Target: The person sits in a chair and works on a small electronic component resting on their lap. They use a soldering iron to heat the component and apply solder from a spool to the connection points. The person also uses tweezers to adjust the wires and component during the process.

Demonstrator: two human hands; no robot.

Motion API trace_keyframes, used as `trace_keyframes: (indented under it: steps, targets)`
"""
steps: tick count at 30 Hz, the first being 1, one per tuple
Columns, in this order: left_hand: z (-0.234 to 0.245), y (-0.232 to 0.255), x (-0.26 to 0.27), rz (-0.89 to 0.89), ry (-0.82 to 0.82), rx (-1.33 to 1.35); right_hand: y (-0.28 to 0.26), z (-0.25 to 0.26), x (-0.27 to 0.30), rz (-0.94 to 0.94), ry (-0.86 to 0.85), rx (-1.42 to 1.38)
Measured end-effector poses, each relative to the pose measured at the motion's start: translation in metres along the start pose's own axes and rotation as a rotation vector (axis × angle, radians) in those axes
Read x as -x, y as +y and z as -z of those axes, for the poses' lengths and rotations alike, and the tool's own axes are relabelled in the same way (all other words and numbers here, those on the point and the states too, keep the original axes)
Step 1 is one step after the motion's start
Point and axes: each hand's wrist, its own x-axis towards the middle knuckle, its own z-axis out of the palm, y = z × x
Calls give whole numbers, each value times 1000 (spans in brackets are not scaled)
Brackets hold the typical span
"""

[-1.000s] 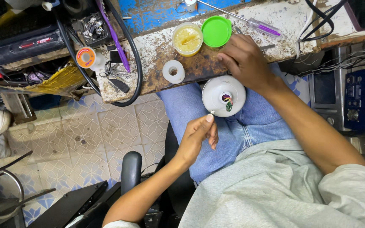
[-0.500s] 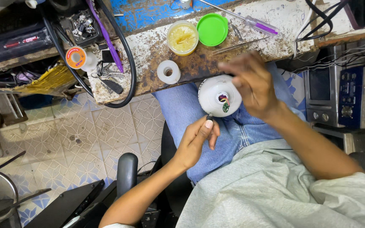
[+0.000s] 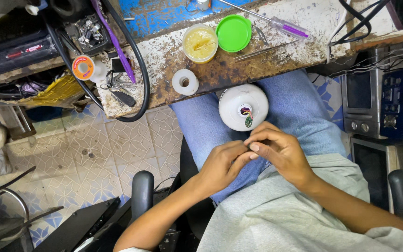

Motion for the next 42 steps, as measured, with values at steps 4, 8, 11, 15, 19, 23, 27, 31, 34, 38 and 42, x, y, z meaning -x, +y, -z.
trace_keyframes:
  steps: [4, 8, 11, 15, 19, 23, 27, 31, 34, 38, 42]
  targets:
    - [3, -16, 4, -194, 94, -220, 4, 7, 4, -119, 103, -103]
    - [12, -22, -19, -527, 288, -394, 13, 16, 7, -151, 204, -216]
    - [15, -36, -31, -555, 108, -527, 21, 21, 10, -181, 207, -192]
    - [25, -44, -39, -582, -11, -554, 21, 21, 7, -196, 189, -194]
    - [48, -30, -55, -676, -129, -585, 19, 23, 5, -204, 180, -223]
    - [52, -36, -79, -748, -174, -602, 14, 27, 4, -218, 193, -295]
    - [50, -44, -70, -734, -155, -585, 19, 37, 5, -216, 247, -340]
    - [47, -48, -58, -633, -56, -495, 25, 30, 3, -216, 246, -357]
    - [43, -45, -55, -546, -24, -411, 23, 21, -2, -194, 220, -355]
    - [31, -49, -52, -423, 1, -245, 20, 10, -5, -154, 234, -331]
    - [35, -39, -52, -385, 13, -189, 30, 12, -7, -148, 227, -292]
